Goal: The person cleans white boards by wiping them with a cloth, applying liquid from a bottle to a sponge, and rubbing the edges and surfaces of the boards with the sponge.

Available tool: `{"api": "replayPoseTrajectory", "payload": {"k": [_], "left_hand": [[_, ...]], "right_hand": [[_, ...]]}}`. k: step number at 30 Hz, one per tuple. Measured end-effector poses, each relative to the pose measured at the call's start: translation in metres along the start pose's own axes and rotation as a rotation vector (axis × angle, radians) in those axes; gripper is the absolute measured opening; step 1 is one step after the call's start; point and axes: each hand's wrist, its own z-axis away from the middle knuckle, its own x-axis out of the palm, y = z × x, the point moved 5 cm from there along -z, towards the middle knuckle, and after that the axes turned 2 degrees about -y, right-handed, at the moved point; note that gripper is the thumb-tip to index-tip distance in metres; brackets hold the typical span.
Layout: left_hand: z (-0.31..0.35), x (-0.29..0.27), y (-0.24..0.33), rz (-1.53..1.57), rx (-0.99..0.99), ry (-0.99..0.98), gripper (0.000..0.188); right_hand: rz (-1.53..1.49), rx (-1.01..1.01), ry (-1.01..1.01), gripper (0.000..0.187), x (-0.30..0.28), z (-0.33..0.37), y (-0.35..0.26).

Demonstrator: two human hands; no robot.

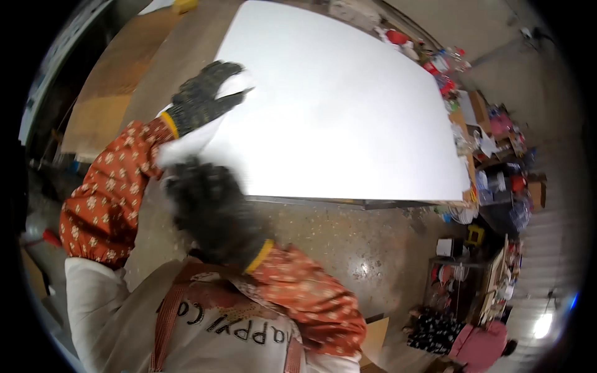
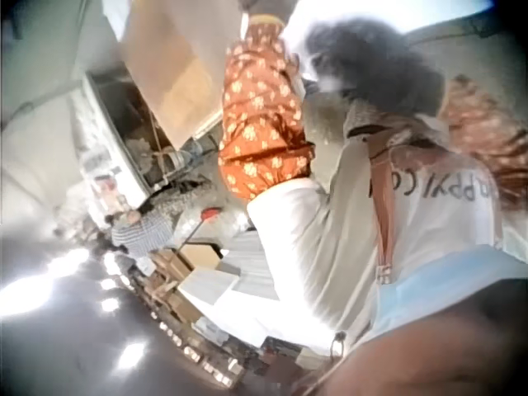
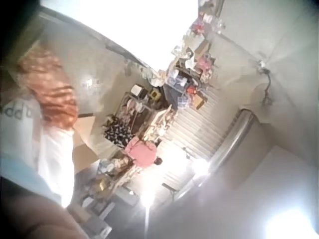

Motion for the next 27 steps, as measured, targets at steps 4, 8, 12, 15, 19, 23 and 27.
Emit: {"api": "replayPoseTrajectory", "payload": {"k": [4, 8, 12, 15, 19, 23, 27], "left_hand": [[0.017, -0.011, -0.016, -0.011, -0.08, -0.038, 0.052], [0.028, -0.019, -0.026, -0.029, -0.011, 0.031, 0.048], [0.016, -0.02, -0.003, -0.019, -0.021, -0.022, 0.044], [0.015, -0.02, -0.042, -0.185, 0.047, -0.019, 0.046], [-0.031, -0.052, -0.045, -0.072, -0.228, -0.173, 0.046], [-0.084, -0.035, 0.079, 0.047, 0.388, 0.06, 0.048], [-0.076, 0.064, 0.153, 0.047, 0.209, -0.018, 0.058]], "right_hand": [[0.015, 0.068, 0.004, 0.039, -0.005, 0.006, 0.023], [0.534, 0.299, 0.092, 0.03, -0.069, 0.106, 0.144], [0.73, 0.948, 0.124, 0.051, -0.122, 0.235, 0.237], [0.439, 1.058, -0.053, 0.054, -0.117, 0.205, 0.222], [0.47, 0.636, 0.162, 0.057, -0.077, 0.168, 0.169], [-0.351, 1.101, 0.138, 0.042, -0.092, 0.204, 0.223], [-0.054, 0.957, 0.324, 0.035, -0.11, 0.301, 0.301]]}}
